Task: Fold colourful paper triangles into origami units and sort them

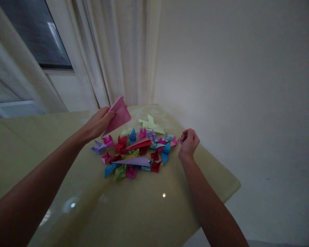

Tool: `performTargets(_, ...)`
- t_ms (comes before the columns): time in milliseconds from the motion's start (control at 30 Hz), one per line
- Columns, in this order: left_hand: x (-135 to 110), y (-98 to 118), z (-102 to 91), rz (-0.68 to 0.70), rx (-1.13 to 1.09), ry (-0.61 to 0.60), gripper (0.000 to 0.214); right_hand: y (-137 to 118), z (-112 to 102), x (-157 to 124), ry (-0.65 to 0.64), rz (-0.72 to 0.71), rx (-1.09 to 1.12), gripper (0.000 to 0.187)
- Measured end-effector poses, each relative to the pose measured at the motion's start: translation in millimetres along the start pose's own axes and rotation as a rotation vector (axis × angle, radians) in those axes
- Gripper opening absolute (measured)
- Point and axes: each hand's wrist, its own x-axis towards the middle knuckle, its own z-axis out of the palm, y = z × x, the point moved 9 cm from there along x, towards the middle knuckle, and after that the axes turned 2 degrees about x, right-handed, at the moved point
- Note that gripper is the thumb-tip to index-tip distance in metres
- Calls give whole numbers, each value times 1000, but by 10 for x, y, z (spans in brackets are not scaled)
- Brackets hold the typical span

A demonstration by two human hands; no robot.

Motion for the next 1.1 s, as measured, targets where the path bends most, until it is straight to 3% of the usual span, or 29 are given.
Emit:
performTargets(167, -162, -393, -141, -146, -3, 6, 43, 37, -66, 41, 47, 4, -18, 40)
performTargets(267, -216, -429, -62, -192, -31, -4, 46, 34, -87, 37, 57, -17, -26, 38)
performTargets(333, -243, -242, 100, -110, -5, -44, 44, 39, -102, 36, 60, -32, -48, 38)
performTargets(433, -297, 226, 460, 105, 28, -146, 45, 60, -120, 31, 61, -48, -84, 39)
performTargets(533, -313, 604, 732, 252, 8, -166, 44, 76, -120, 11, 61, -61, -99, 40)
performTargets(700, -262, 799, 933, 331, 22, -144, 25, 116, -66, -36, 30, -47, -110, 42)
performTargets(933, -277, 601, 837, 259, -127, -127, 29, 166, -44, -39, 9, -37, -148, 37)
performTargets(1033, -264, 342, 708, 189, -36, -125, 34, 197, -73, 0, 11, -51, -199, 35)
performTargets(1100, -273, 44, 574, 111, 146, -84, 40, 186, -103, 40, 10, -107, -312, 33)
